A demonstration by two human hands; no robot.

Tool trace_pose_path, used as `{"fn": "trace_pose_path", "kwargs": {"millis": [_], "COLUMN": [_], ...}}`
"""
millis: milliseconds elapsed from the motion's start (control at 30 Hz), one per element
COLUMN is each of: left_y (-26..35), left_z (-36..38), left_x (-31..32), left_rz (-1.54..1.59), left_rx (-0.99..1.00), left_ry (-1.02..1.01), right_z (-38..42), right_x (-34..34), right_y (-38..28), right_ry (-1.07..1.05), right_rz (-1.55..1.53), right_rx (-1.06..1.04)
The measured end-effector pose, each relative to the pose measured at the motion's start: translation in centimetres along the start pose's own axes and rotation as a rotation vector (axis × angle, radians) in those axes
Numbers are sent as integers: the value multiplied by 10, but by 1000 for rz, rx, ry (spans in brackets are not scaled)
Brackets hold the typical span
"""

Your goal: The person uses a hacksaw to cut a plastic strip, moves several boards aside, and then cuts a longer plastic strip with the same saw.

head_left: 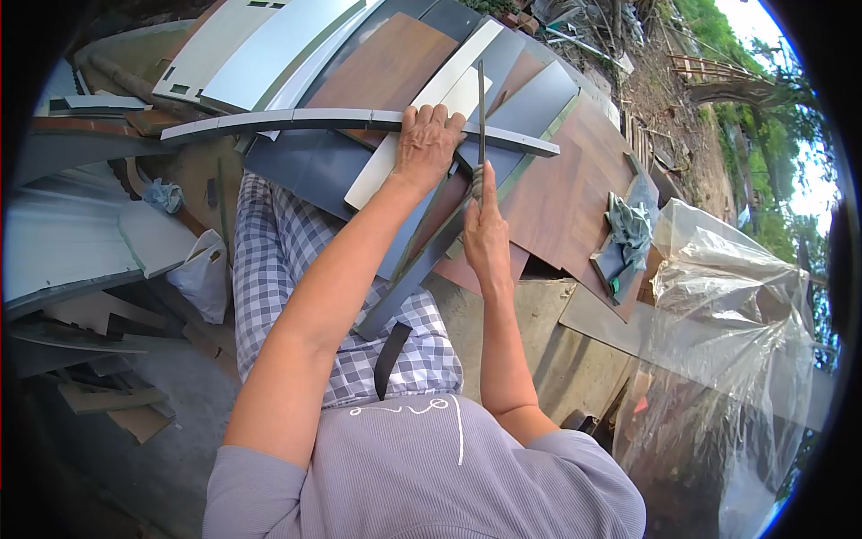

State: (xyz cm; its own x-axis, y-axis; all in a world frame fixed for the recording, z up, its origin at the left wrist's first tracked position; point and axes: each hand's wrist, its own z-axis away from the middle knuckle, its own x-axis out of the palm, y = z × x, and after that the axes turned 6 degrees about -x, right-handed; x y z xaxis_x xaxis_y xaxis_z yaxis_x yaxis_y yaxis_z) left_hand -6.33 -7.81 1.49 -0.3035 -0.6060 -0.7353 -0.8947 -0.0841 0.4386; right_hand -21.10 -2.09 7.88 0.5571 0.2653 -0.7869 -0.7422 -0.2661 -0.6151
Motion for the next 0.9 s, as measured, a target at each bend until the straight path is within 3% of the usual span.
{"fn": "trace_pose_path", "kwargs": {"millis": [167, 267, 333, 500, 700, 767, 900], "left_y": [0, 0, 0, 1, 2, 1, 0], "left_z": [1, 0, 0, 0, -1, 0, 0], "left_x": [1, -1, -4, -4, -3, -3, -1], "left_rz": [-15, -26, -27, -18, -45, -52, -41], "left_rx": [0, 0, 9, 26, 7, 6, 22], "left_ry": [-30, -53, -53, -9, -56, -66, -29], "right_z": [42, 21, -7, -45, 17, 41, 40], "right_x": [-7, -8, -2, -1, -3, -1, -9], "right_y": [4, 5, 6, -4, 5, 12, 11], "right_ry": [-65, -62, -8, 13, -58, -9, -61], "right_rz": [-47, -38, -47, -12, -2, -45, -27], "right_rx": [89, 76, -58, -46, 5, -66, 10]}}
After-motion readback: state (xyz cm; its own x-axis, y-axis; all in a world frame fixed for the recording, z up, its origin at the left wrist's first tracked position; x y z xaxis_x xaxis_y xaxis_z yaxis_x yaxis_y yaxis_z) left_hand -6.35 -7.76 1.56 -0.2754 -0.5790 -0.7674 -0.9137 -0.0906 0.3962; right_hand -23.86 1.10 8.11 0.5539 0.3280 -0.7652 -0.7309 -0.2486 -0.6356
